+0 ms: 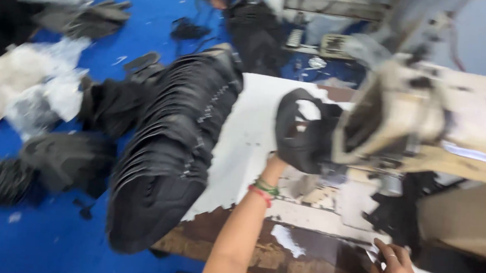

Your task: The person operates a sewing machine to stitch black shoe parts. They repeatedly pick up a shoe part from a stack, guide it through the machine, and then cut the thread with scissors before placing the finished piece aside.

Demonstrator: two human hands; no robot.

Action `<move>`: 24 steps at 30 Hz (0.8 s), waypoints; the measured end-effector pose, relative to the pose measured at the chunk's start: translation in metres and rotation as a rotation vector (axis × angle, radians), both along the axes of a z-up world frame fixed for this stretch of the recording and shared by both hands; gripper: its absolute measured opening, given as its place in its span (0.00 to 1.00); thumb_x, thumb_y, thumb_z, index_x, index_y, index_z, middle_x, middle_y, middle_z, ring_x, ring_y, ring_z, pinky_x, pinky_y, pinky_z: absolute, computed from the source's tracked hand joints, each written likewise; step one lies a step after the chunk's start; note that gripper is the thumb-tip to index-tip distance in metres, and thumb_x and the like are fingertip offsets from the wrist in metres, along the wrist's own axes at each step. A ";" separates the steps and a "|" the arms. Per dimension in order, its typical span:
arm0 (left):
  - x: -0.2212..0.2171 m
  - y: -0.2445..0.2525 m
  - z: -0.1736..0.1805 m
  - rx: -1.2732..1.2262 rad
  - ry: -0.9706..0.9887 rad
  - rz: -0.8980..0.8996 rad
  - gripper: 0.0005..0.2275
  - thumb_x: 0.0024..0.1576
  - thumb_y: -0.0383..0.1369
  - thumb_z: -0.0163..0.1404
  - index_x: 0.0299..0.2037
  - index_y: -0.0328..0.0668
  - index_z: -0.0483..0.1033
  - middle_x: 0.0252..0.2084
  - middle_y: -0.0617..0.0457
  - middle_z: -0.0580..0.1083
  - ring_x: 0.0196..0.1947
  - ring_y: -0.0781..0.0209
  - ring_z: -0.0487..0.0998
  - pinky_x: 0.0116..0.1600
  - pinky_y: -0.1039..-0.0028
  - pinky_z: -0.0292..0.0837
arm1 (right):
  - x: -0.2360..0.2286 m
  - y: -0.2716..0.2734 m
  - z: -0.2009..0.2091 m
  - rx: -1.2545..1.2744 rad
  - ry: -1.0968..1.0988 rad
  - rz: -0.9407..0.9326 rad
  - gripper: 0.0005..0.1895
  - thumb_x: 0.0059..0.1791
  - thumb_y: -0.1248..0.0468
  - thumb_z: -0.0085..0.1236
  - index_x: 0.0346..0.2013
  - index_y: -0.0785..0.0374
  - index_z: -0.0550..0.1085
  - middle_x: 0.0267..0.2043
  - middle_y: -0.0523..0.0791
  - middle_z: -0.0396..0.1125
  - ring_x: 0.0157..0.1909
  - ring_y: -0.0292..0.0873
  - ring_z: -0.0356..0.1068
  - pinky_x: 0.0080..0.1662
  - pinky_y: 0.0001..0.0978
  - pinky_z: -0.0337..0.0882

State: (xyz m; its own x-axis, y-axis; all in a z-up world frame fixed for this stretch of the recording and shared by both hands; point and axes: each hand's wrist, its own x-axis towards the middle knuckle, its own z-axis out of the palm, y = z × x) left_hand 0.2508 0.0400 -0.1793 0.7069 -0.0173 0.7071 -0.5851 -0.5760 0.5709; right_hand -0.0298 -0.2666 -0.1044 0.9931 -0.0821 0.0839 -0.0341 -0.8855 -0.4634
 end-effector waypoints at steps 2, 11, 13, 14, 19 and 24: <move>-0.029 0.000 0.053 0.097 -0.024 0.020 0.19 0.57 0.33 0.53 0.56 0.29 0.73 0.59 0.35 0.73 0.61 0.38 0.72 0.65 0.58 0.67 | -0.019 -0.014 -0.002 -0.075 0.026 -0.108 0.33 0.38 0.65 0.64 0.59 0.47 0.72 0.55 0.45 0.68 0.38 0.51 0.76 0.40 0.43 0.75; -0.154 0.039 0.046 -0.249 0.505 -0.047 0.19 0.49 0.21 0.45 0.52 0.35 0.75 0.45 0.38 0.78 0.43 0.46 0.82 0.49 0.56 0.77 | -0.024 -0.012 0.030 0.058 0.044 -0.156 0.32 0.40 0.70 0.59 0.59 0.51 0.70 0.52 0.48 0.68 0.41 0.58 0.74 0.43 0.47 0.74; -0.144 0.047 0.030 -0.052 0.509 0.044 0.14 0.53 0.22 0.48 0.49 0.35 0.77 0.44 0.37 0.78 0.44 0.43 0.80 0.49 0.56 0.75 | -0.020 -0.008 0.035 0.100 0.004 -0.143 0.30 0.39 0.71 0.57 0.57 0.52 0.71 0.51 0.48 0.69 0.41 0.58 0.74 0.43 0.47 0.74; -0.138 0.052 0.022 0.131 0.508 0.144 0.08 0.57 0.23 0.51 0.45 0.35 0.79 0.44 0.36 0.78 0.44 0.40 0.78 0.50 0.55 0.73 | -0.016 -0.005 0.040 0.129 -0.036 -0.119 0.28 0.39 0.73 0.56 0.54 0.54 0.73 0.49 0.48 0.70 0.40 0.57 0.74 0.42 0.46 0.74; -0.061 0.048 -0.032 0.551 0.536 0.040 0.06 0.56 0.27 0.53 0.41 0.38 0.80 0.44 0.40 0.78 0.46 0.44 0.79 0.55 0.58 0.73 | 0.009 0.012 0.081 0.398 -0.165 -0.149 0.21 0.42 0.75 0.55 0.49 0.59 0.77 0.46 0.48 0.72 0.35 0.53 0.73 0.36 0.42 0.72; -0.025 0.026 -0.006 0.489 0.336 0.084 0.08 0.55 0.25 0.52 0.43 0.36 0.79 0.45 0.38 0.77 0.47 0.40 0.77 0.54 0.57 0.73 | 0.027 0.004 0.046 0.478 -0.410 -0.083 0.15 0.45 0.71 0.60 0.47 0.61 0.77 0.47 0.47 0.74 0.41 0.49 0.75 0.40 0.36 0.72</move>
State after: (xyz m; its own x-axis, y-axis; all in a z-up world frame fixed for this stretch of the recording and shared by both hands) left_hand 0.2258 0.0658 -0.1849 0.9034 -0.2185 0.3690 -0.3594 -0.8551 0.3737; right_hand -0.0031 -0.2631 -0.0587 0.8769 -0.2796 0.3910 0.1704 -0.5797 -0.7968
